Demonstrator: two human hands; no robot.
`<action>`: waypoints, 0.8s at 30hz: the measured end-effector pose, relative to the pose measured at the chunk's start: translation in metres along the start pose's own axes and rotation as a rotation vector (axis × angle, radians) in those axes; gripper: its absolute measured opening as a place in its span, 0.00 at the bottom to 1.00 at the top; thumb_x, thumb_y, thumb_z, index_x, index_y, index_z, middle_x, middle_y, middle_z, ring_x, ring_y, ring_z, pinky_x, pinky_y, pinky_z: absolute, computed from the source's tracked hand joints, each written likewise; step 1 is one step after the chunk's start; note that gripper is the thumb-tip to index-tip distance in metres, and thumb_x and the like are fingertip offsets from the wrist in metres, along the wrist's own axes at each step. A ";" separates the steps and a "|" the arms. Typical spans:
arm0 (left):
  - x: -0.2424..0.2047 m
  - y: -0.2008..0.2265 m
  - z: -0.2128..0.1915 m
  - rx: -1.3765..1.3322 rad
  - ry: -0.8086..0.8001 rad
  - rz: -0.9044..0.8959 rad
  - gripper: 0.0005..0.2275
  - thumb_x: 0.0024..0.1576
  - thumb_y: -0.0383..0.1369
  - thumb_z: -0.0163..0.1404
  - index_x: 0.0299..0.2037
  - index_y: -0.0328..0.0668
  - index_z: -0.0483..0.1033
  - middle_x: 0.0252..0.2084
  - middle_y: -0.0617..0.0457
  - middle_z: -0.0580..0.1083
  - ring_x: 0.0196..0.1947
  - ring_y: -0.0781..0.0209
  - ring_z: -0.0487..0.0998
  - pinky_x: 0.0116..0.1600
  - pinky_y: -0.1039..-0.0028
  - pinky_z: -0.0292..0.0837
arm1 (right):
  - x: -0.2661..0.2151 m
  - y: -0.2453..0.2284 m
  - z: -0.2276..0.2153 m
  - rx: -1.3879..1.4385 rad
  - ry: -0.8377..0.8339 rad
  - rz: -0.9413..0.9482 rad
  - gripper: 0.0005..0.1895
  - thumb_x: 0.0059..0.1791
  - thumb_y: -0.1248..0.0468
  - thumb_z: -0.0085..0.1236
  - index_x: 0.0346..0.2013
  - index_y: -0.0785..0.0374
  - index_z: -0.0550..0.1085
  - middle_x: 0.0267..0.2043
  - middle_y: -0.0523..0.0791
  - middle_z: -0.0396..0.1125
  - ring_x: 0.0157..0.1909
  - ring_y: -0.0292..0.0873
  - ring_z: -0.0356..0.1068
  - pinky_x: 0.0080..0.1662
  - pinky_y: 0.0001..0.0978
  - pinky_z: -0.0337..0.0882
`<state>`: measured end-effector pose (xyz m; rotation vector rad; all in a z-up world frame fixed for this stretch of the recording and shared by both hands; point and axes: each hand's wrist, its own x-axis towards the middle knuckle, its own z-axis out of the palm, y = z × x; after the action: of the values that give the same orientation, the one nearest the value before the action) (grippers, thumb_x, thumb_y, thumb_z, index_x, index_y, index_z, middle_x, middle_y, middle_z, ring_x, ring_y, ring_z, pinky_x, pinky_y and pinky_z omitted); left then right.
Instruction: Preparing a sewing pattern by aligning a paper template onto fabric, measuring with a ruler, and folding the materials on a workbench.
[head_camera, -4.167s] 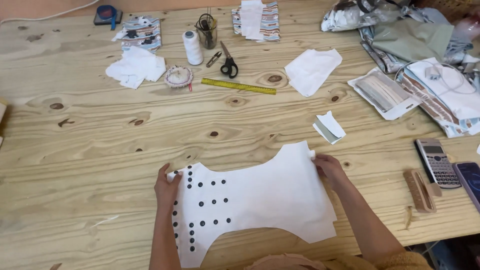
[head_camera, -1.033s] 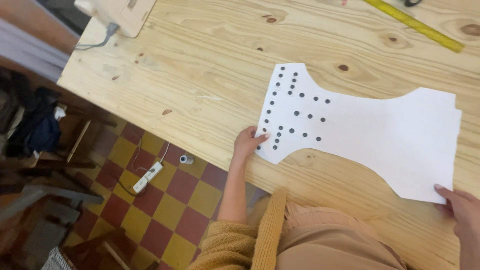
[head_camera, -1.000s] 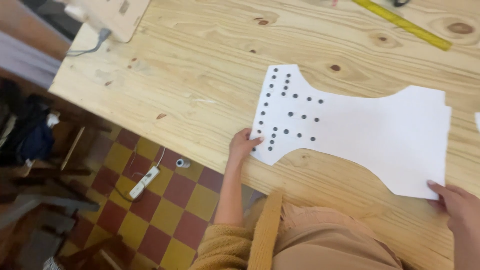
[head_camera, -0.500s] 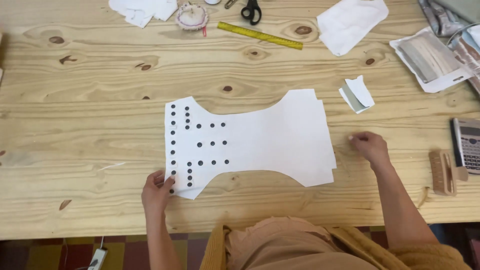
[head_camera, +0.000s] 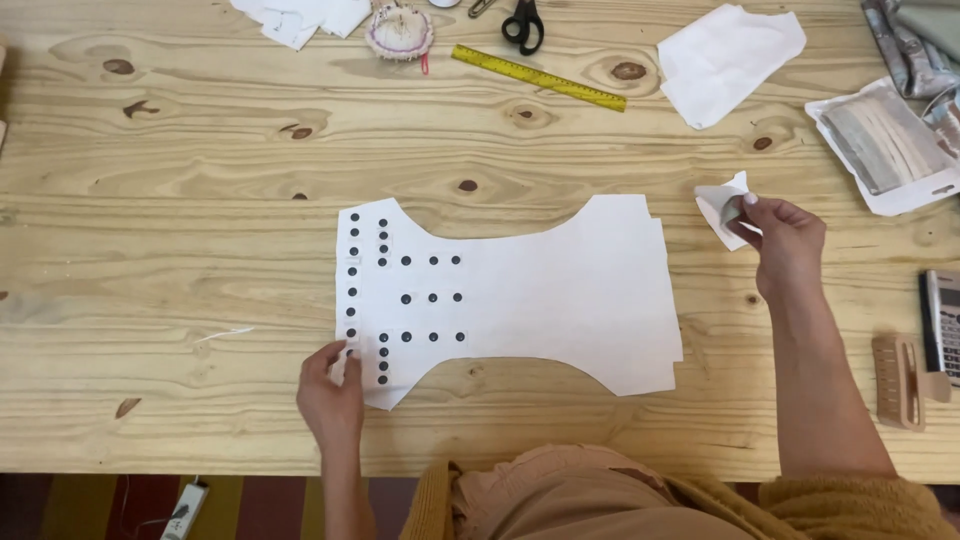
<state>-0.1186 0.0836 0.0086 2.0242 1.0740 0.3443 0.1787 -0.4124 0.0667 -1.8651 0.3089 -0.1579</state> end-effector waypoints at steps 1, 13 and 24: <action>-0.002 0.009 0.004 -0.078 -0.034 0.012 0.13 0.57 0.32 0.54 0.51 0.46 0.81 0.45 0.54 0.79 0.48 0.61 0.78 0.51 0.68 0.72 | -0.023 -0.037 0.003 0.289 -0.145 0.134 0.07 0.56 0.61 0.61 0.36 0.59 0.77 0.41 0.40 0.75 0.42 0.33 0.75 0.49 0.22 0.83; -0.112 0.163 0.083 -0.755 -1.045 0.049 0.22 0.59 0.45 0.50 0.59 0.43 0.71 0.56 0.46 0.77 0.52 0.58 0.80 0.59 0.70 0.75 | -0.107 -0.046 -0.001 0.525 -0.688 0.204 0.12 0.58 0.59 0.54 0.36 0.63 0.78 0.37 0.42 0.74 0.37 0.35 0.72 0.40 0.24 0.70; -0.093 0.122 0.068 -0.585 -0.886 -0.113 0.18 0.58 0.38 0.55 0.55 0.38 0.76 0.54 0.43 0.78 0.52 0.54 0.79 0.60 0.65 0.73 | -0.180 0.076 -0.022 0.270 -0.296 0.544 0.14 0.56 0.67 0.54 0.53 0.75 0.73 0.54 0.55 0.71 0.57 0.51 0.72 0.62 0.43 0.72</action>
<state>-0.0670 -0.0644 0.0688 1.3347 0.4398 -0.2703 -0.0088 -0.4024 0.0102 -1.4547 0.5461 0.4243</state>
